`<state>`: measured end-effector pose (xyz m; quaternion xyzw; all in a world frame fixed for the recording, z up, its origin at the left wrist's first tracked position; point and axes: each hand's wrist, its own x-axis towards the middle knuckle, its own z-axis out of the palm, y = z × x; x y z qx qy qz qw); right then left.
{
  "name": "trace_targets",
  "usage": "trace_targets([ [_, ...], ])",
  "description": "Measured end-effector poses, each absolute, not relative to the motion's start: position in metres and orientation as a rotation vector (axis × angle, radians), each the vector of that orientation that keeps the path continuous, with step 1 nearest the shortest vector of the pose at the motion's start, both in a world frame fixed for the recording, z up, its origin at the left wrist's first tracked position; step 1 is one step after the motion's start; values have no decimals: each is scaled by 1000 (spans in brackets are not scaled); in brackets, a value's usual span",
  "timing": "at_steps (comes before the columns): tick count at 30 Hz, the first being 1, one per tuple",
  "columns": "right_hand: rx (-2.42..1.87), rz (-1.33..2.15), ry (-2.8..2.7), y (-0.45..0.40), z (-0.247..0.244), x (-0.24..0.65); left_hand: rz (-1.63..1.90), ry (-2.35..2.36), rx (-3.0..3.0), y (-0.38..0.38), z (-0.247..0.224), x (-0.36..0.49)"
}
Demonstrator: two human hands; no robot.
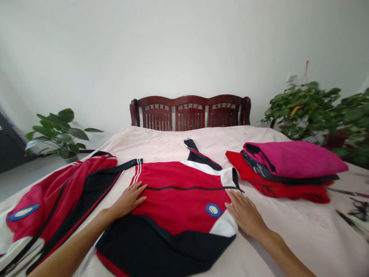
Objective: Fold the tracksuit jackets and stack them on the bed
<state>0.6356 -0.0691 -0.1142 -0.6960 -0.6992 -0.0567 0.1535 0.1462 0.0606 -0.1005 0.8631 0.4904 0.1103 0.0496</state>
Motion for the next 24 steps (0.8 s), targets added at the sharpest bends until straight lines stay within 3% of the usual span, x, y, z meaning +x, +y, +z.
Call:
trace_targets([
  [8, -1527, 404, -2290, -131, -70, 568, 346, 1334, 2490, -12, -92, 86],
  [16, -1512, 508, -2409, -133, -62, 528, 250, 1506, 2376, -26, -58, 97],
  [20, -1385, 704, -2276, -118, -42, 530, 578, 1660, 2507, -14, -12, 106],
  [24, -1444, 764, -1782, -74, -28, 531, 1075, 1965, 2476, 11, 15, 130],
])
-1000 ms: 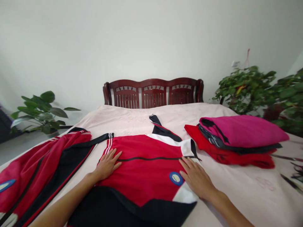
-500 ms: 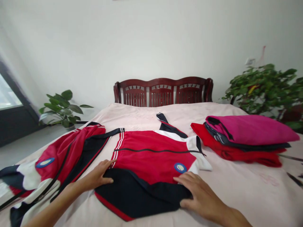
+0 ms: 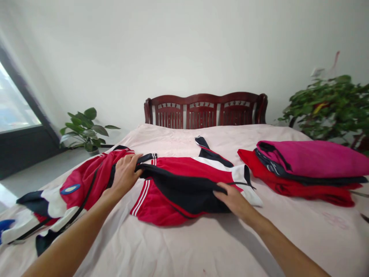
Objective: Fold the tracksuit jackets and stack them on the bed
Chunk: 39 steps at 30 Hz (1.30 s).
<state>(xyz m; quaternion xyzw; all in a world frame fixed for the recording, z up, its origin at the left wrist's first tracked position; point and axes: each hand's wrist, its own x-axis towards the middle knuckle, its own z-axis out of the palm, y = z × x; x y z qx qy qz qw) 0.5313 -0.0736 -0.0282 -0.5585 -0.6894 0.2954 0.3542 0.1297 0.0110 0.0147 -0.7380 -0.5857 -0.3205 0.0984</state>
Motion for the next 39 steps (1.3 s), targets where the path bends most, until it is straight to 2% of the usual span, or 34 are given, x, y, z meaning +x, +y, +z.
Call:
trace_targets([
  [4, -1552, 775, -1570, -31, -41, 537, -1135, -1815, -2434, 8, -9, 142],
  [7, -1449, 956, -1635, -19, -59, 542, -898, -1817, -2854, -19, -44, 129],
  [10, -1385, 999, -1634, -16, -66, 541, -623, -1717, -2981, -46, -74, 107],
  [13, -1361, 907, -1577, -11, -58, 539, -657, -1673, -2943, -55, -89, 90],
  [18, -1389, 669, -1442, 12, -42, 550, -965, -1842, -2845, -19, -81, 95],
  [22, -1672, 475, -1472, 37, -50, 567, -763, -2126, -2507, 30, -65, 125],
  [26, -1908, 470, -1537, 50, -64, 577, -571, -2185, -2351, 56, -66, 157],
  [30, -1989, 306, -1580, 27, -59, 566, -580, -2023, -2306, 47, -68, 177],
  [35, -1806, -165, -1958, -33, -52, 515, -747, -1285, -2703, 13, -78, 205],
  [39, -1928, -284, -2189, -54, -66, 496, -541, -1213, -2751, 1, -103, 223],
])
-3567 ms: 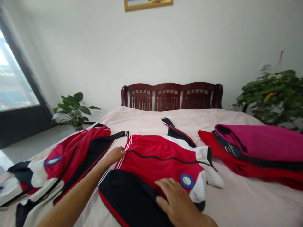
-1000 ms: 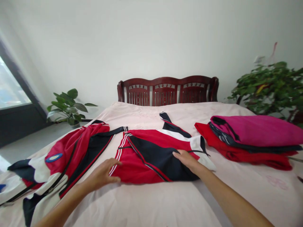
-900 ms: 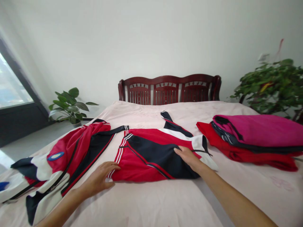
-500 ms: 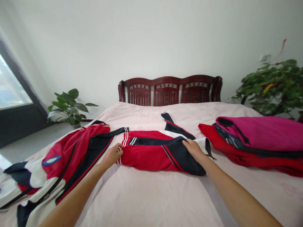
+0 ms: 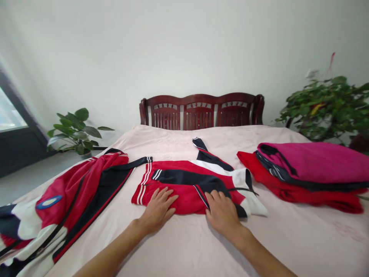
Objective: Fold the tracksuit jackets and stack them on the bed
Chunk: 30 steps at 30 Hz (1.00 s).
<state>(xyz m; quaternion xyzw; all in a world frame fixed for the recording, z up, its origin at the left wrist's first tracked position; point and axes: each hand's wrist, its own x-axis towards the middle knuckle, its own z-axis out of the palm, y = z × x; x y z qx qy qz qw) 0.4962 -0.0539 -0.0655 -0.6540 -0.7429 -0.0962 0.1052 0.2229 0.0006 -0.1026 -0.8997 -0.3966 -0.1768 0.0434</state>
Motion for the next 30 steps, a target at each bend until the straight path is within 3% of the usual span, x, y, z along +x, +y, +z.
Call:
trace_targets([
  [5, -2011, -123, -1951, -45, -54, 535, -408, -1353, -2646, 8, -116, 214],
  [9, -1772, 116, -1490, -36, -37, 570, -456, -1355, -2534, 8, -111, 196],
  [12, -1534, 344, -1244, -29, -45, 580, -475, -1395, -2476, 9, -109, 177],
  [16, -1699, 527, -1042, -26, -72, 578, -460, -1490, -2539, 17, -102, 150],
  [25, -1498, 591, -1150, -50, -91, 581, -228, -1766, -2520, 13, -61, 155],
  [30, -1570, 398, -1278, -57, -74, 558, -587, -1479, -2682, 17, -59, 229],
])
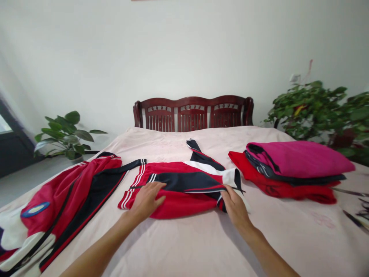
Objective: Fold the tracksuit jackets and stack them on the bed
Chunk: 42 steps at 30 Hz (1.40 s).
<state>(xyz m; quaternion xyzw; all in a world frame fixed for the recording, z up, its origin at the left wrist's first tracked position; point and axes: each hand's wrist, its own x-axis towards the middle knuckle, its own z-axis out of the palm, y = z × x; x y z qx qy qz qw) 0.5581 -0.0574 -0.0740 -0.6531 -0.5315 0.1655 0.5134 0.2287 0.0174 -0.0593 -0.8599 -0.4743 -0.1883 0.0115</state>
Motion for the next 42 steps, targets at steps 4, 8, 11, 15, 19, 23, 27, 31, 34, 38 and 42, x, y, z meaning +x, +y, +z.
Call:
trace_targets([
  [4, -1551, 273, -1386, -63, -60, 548, -522, -1620, -2604, 26, -94, 280],
  [8, -1520, 250, -1438, -62, -39, 576, -483, -1770, -2495, 35, -121, 288],
  [11, -1590, 15, -1577, -63, -25, 596, -535, -1786, -2527, 39, -123, 281],
  [15, -1591, -299, -1801, -76, -31, 597, -624, -1862, -2551, 40, -116, 277],
  [19, -1896, -275, -1606, -88, -50, 599, -707, -1892, -2583, 42, -109, 279],
  [23, -2169, 121, -1350, -91, -55, 609, -763, -1887, -2598, 44, -100, 286],
  [27, -1810, 375, -1199, -83, -54, 601, -862, -1932, -2571, 48, -93, 295],
  [31, -1339, 587, -924, -70, -56, 586, -1072, -1922, -2510, 57, -80, 296],
  [34, -1271, 513, -940, -61, -53, 589, -1208, -1869, -2443, 63, -70, 289],
  [38, -1532, 320, -1491, -56, -45, 617, -1217, -1851, -2400, 62, -68, 271],
  [42, -1828, 339, -1874, -56, -47, 650, -1059, -1847, -2475, 51, -83, 243],
])
